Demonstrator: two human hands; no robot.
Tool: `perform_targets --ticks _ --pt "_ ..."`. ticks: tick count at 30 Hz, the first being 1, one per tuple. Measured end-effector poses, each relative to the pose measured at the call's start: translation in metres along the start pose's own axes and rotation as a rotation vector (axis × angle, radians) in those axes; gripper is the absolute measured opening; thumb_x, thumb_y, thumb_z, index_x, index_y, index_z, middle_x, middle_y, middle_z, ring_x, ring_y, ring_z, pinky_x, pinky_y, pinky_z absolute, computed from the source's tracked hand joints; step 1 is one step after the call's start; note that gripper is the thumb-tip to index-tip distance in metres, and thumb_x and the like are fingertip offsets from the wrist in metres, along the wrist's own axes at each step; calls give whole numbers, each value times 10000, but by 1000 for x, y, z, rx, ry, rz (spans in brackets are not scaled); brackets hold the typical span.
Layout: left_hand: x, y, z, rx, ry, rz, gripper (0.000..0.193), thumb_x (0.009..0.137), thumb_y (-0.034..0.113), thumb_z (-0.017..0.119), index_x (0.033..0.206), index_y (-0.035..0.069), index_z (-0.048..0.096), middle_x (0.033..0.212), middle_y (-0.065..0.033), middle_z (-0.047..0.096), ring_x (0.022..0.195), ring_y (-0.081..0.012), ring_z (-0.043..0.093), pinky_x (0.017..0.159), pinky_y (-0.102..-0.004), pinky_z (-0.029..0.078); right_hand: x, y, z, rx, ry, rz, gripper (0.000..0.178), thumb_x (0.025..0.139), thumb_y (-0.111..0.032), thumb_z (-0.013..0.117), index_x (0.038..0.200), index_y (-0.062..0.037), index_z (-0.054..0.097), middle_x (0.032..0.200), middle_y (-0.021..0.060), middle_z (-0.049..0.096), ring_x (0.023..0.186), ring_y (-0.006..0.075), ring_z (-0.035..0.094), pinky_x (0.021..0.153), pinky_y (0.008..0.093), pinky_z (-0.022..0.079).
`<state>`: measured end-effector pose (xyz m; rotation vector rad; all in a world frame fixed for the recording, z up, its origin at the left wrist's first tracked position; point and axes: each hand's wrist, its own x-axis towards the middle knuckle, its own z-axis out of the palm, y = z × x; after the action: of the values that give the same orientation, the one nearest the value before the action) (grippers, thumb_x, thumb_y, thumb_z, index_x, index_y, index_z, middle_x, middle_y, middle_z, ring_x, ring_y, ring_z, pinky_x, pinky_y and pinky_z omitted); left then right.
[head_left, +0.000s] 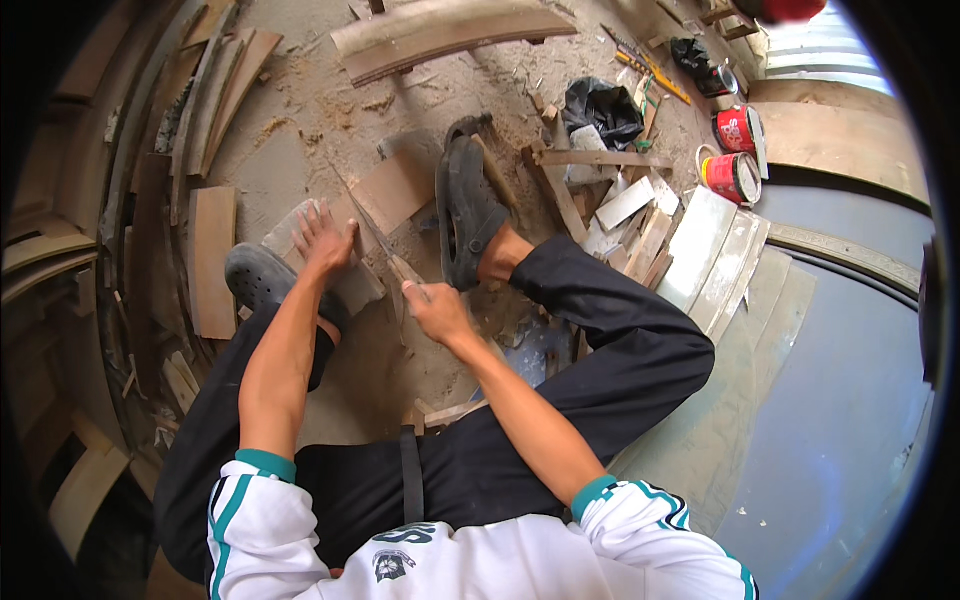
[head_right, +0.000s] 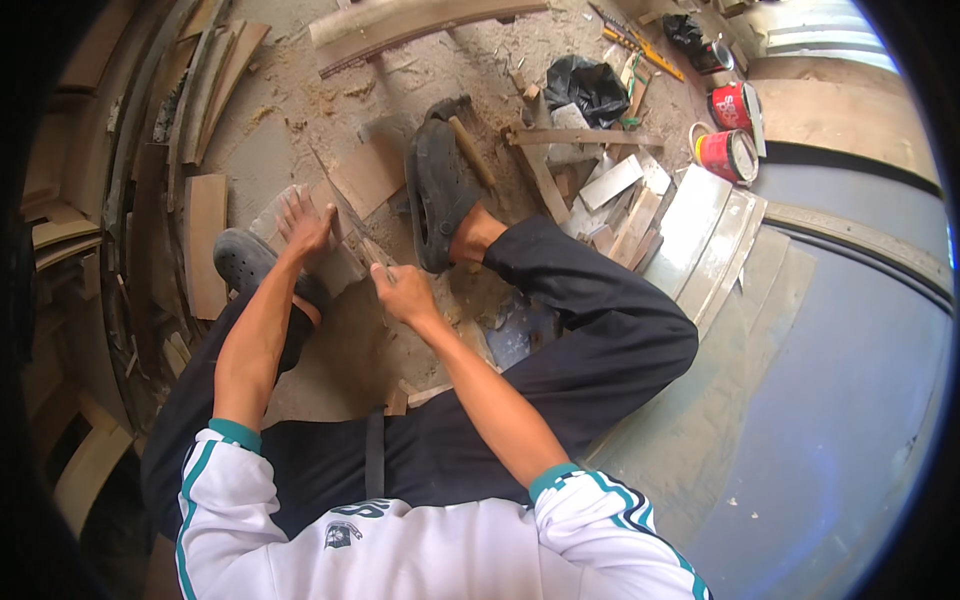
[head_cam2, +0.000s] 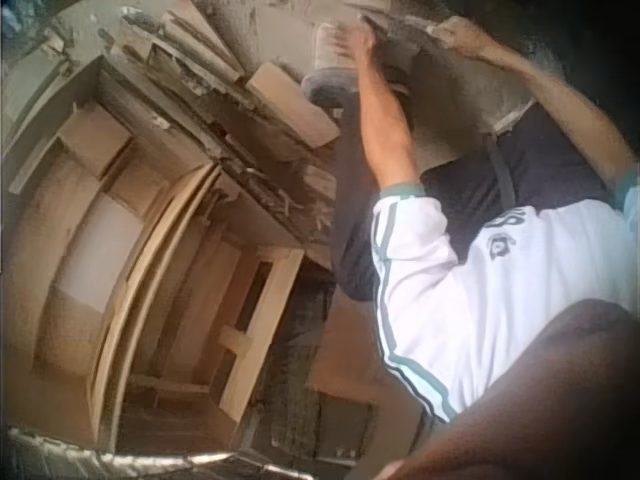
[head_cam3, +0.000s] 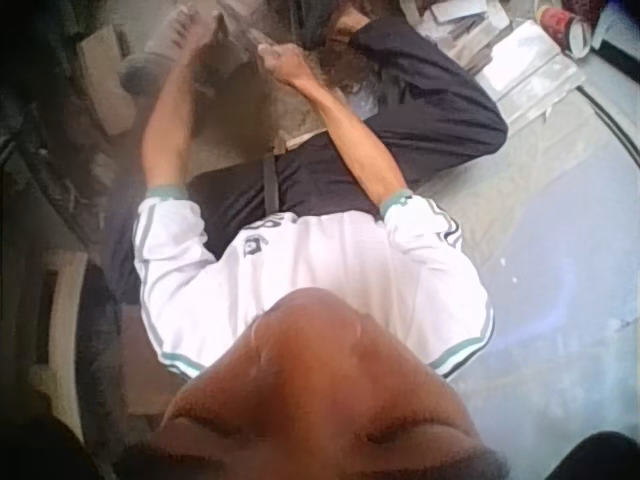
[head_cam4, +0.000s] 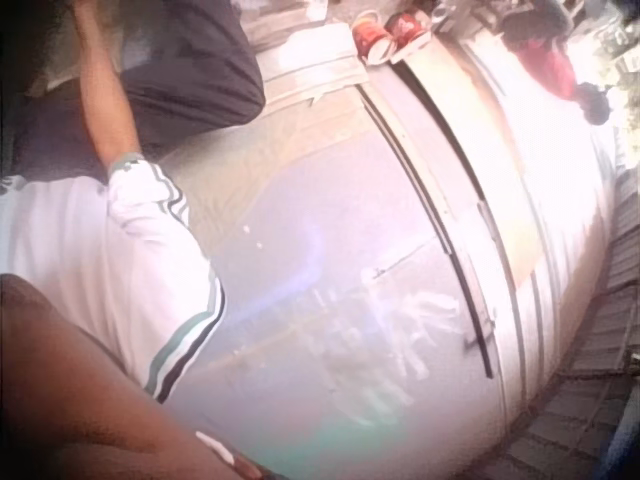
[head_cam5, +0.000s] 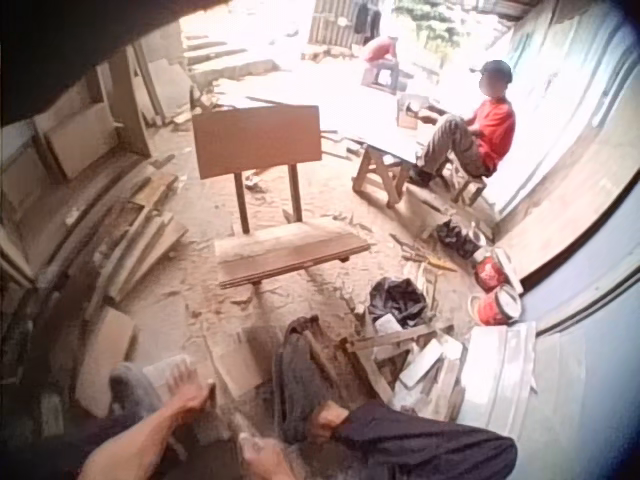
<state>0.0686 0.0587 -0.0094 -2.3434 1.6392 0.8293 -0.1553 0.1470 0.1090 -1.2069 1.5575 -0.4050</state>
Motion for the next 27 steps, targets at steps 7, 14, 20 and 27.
perform_targets --ticks 7,14,20,27 --pt "-3 -9 -1 -54 -3 -12 872 926 617 381 1556 114 49 1621 -154 -24 1484 -353 -104 1157 -544 -71 -48 -22 -30 19 -114 39 533 935 -440 514 722 34 633 630 188 611 628 313 620 659 412 468" --pt "-14 1 -16 -77 35 14 844 944 583 364 1556 102 37 1620 -162 -24 1486 -361 -75 1166 -532 -53 -157 -56 -93 12 -78 80 510 962 -421 522 696 9 588 586 80 541 540 171 505 575 319 422" --pt "-18 12 -10 -50 141 26 836 957 543 362 1547 49 36 1617 -173 -13 1492 -345 -45 1183 -518 -4 -233 -81 -129 233 2 38 459 1004 -410 512 793 -11 596 586 -42 445 531 36 395 494 214 311" --pt "-19 30 -2 -75 220 298 866 950 565 361 1523 -30 98 1608 -202 49 1490 -356 -1 1203 -463 22 -236 -76 -124 291 67 -25 429 996 -405 539 808 -22 587 596 -46 440 520 36 378 478 203 299"
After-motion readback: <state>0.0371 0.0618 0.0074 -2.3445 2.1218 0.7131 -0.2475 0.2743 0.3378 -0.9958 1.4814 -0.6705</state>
